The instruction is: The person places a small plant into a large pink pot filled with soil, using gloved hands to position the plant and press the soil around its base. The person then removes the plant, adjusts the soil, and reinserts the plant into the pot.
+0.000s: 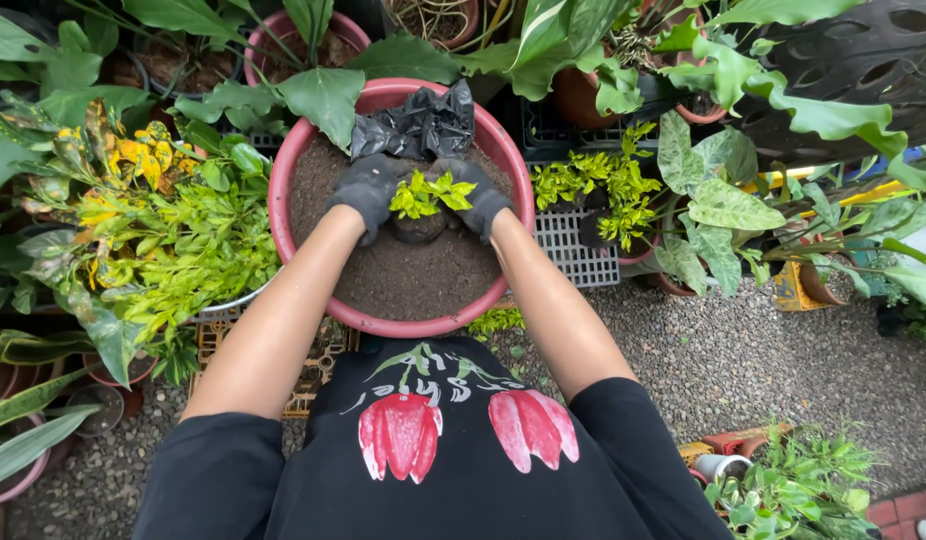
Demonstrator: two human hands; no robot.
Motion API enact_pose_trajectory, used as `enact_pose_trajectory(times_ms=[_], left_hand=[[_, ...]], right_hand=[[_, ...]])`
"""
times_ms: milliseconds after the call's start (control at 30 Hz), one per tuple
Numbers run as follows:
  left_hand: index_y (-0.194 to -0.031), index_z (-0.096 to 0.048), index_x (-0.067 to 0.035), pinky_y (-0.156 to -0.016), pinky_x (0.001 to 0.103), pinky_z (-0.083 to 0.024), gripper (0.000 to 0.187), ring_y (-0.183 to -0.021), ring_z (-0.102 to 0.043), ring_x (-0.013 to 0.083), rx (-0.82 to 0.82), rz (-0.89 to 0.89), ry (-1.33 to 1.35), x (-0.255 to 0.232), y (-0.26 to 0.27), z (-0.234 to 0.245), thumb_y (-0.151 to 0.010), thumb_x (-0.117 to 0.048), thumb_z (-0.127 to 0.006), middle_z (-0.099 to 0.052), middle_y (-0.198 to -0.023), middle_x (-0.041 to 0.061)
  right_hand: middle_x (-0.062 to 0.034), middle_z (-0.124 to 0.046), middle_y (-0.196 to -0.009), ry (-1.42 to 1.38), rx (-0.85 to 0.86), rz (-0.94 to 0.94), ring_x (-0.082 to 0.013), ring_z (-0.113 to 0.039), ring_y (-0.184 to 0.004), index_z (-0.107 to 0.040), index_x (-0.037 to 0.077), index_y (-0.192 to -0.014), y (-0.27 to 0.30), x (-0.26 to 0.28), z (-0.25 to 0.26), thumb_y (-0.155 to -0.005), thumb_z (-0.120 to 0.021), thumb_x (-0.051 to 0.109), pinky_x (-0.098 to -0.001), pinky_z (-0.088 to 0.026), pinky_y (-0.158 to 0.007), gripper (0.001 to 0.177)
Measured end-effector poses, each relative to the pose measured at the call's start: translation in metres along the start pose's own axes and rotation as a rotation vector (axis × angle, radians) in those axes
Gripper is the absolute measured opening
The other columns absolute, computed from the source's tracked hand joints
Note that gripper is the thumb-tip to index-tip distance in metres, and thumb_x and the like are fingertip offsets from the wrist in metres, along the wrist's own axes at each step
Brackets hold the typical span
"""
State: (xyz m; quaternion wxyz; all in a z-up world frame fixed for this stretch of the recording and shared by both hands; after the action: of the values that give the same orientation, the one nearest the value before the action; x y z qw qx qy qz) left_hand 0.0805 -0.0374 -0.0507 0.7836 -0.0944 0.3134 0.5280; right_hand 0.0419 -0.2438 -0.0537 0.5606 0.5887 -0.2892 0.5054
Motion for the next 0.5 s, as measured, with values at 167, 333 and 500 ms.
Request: enact_pose_trajectory(times_ms=[167, 333, 500], left_hand=[[-0.124, -0.071, -0.020, -0.096, 0.046, -0.051, 0.038, -0.111, -0.067, 0.0362, -0.044, -0.062, 0.110, -0.038, 0.050, 0.040, -0.095, -0.042, -0.060, -0.071, -0.122, 0.015], [-0.126, -0.071, -0.013, -0.109, 0.044, -0.049, 0.038, -0.123, -0.062, 0.0328, -0.393, -0.469, 0.294, 0.005, 0.072, 0.008, -0.090, -0.025, -0.077, -0.069, -0.125, 0.013], [-0.112, -0.072, -0.008, -0.094, 0.039, -0.053, 0.039, -0.109, -0.062, 0.0302, -0.401, -0.328, 0.391, 0.010, 0.061, -0.021, -0.077, -0.020, -0.084, -0.060, -0.117, 0.012]], right_hand=[[-0.0008, -0.073, -0.098, 0.032, -0.048, 0.232, -0.0126, -0.065, -0.079, -0.071, 0.012, -0.115, 0.033, 0.010, -0.002, -0.100, -0.068, 0.024, -0.0288, -0.054, -0.064, 0.019], [0.0037, -0.068, -0.116, -0.314, -0.006, 0.145, -0.0110, -0.065, -0.100, -0.060, 0.016, -0.128, 0.077, 0.016, -0.002, -0.087, -0.075, 0.014, -0.0290, -0.056, -0.081, 0.044], [-0.0060, -0.065, -0.126, 0.068, -0.200, 0.490, -0.0185, -0.064, -0.116, -0.068, 0.002, -0.124, 0.064, -0.012, -0.012, -0.086, -0.086, 0.005, -0.0327, -0.051, -0.103, 0.042]])
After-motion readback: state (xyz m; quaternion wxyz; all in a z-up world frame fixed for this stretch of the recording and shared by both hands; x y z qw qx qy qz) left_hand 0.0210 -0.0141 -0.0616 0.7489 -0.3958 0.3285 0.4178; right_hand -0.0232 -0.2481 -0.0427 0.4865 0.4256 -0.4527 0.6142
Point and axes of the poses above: each hand's wrist, its own y-axis away from the middle knuckle, its own z-axis out of the back of the hand, x = y × z, the point moved 1 cm from there along -y, towards the middle knuckle
